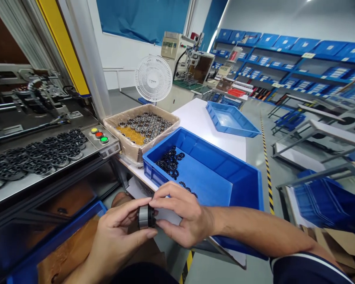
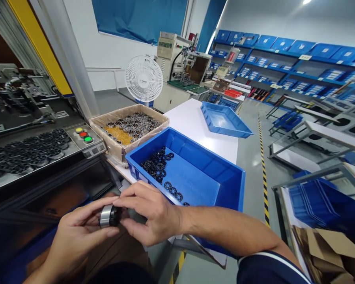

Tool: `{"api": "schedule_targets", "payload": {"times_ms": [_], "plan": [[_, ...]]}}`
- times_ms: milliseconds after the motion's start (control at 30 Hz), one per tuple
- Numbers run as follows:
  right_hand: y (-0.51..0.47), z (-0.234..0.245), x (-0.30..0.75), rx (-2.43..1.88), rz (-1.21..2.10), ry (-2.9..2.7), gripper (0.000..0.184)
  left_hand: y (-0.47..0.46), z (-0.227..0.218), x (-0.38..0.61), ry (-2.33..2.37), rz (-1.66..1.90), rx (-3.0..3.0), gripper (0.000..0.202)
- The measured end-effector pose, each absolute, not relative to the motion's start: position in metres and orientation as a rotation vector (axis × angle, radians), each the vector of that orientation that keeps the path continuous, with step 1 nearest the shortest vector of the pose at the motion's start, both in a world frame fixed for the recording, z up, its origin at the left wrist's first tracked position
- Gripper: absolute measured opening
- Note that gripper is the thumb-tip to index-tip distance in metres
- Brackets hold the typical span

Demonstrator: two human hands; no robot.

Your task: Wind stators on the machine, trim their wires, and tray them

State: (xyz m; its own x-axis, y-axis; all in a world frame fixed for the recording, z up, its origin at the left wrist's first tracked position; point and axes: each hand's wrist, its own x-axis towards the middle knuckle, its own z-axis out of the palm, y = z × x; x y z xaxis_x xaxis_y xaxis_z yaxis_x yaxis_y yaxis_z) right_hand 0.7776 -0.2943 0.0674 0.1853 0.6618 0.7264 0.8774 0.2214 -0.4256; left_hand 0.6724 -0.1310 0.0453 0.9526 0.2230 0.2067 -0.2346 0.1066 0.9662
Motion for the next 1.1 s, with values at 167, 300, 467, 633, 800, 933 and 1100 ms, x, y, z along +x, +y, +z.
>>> {"api": "schedule_targets", "payload": {"times_ms": [167, 300, 467, 633, 800, 933, 1100], "plan": [[-0.2945, 0.0667, 0.7797, -1.558, -0.434, -1.674, 0.033, -0.1311, 0.054, 0.6738, 0.005, 0.319, 1.377, 0.054], [-0.2948, 0.0648, 0.7828, -1.571, -0.514, -1.723, 0.038, -0.132, 0.0562, 0.6726, -0.004, 0.275, 1.303, 0.054], [-0.2945, 0.064, 0.7848, -1.556, -0.574, -1.771, 0.026, -0.1309, 0.0532, 0.6703, -0.015, 0.268, 1.298, 0.055], [-0.2959, 0.0648, 0.7864, -1.547, -0.618, -1.802, 0.028, -0.1297, 0.0507, 0.6724, -0.023, 0.239, 1.31, 0.057], [-0.2963, 0.0679, 0.7854, -1.552, -0.65, -1.828, 0.035, -0.1302, 0.0525, 0.6724, -0.052, 0.186, 1.255, 0.056], [-0.2954, 0.0692, 0.7847, -1.555, -0.645, -1.803, 0.034, -0.1308, 0.0529, 0.6713, -0.037, 0.201, 1.244, 0.054], [-0.2961, 0.0692, 0.7861, -1.533, -0.661, -1.826, 0.026, -0.1312, 0.0529, 0.6717, -0.037, 0.21, 1.284, 0.057]]}}
